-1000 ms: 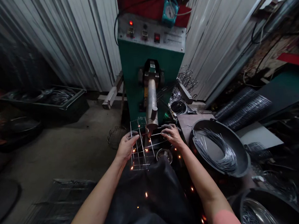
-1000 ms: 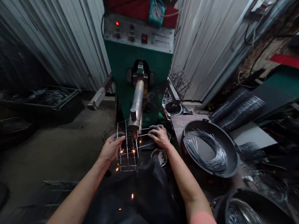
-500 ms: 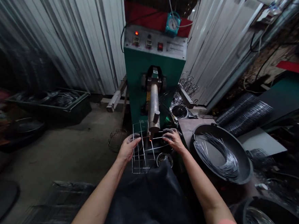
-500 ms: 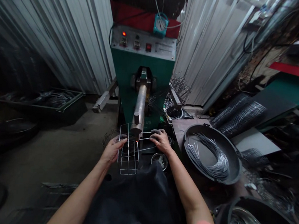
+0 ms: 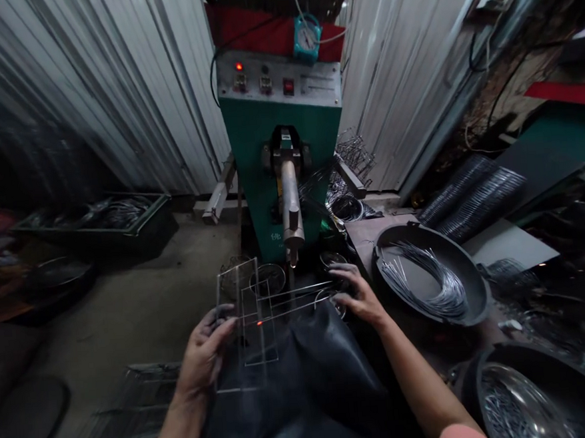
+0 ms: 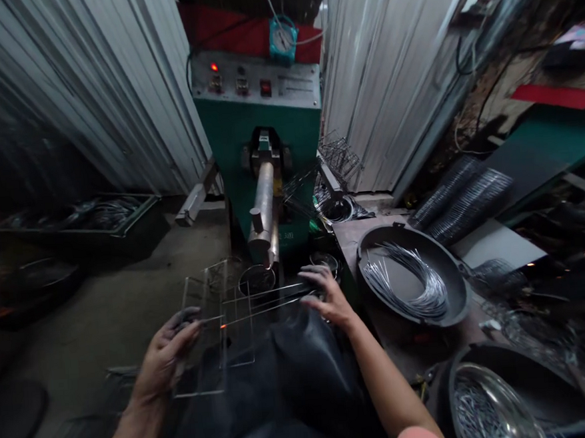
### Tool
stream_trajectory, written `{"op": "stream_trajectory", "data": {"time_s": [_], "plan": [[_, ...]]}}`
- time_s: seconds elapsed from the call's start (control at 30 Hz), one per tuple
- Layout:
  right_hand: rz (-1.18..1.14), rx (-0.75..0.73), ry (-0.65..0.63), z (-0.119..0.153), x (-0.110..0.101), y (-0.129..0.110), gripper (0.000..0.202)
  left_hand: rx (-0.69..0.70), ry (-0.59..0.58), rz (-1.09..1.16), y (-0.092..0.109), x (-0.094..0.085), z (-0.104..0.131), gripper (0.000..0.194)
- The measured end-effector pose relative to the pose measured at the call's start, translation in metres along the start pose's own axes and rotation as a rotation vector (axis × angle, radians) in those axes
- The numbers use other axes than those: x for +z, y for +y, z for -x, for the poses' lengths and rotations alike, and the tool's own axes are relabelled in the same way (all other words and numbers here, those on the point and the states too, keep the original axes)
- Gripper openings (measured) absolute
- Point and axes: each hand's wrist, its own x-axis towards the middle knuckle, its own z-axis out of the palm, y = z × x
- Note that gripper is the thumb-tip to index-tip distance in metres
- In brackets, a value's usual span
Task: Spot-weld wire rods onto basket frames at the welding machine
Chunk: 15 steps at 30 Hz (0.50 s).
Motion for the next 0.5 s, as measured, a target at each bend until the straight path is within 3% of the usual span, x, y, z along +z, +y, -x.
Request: {"op": "stream_trajectory", "data": {"time_s": [0.1,0.2,0.37,0.5], "plan": [[-0.075,0.144,0.134,0.023,-0.015,0.001,0.042,-0.024,0.064,0.13,0.013,-0.033,0.023,0.034],[-0.005,0.146,-0.013,0.044,-0.015,0.001,0.047,-0.077,0.017,0.301,0.013,-0.051,0.037,0.026],[0.111,0.005,-0.415,0.088,0.017,-0.012,0.052,-0.301,-0.037,0.536,-0.021,-0.048,0.052,0.011],[0.184,-0.021,-0.528,0.129,0.041,-0.014,0.025,-0.454,-0.013,0.548,-0.048,-0.036,0.063,0.02]]}}
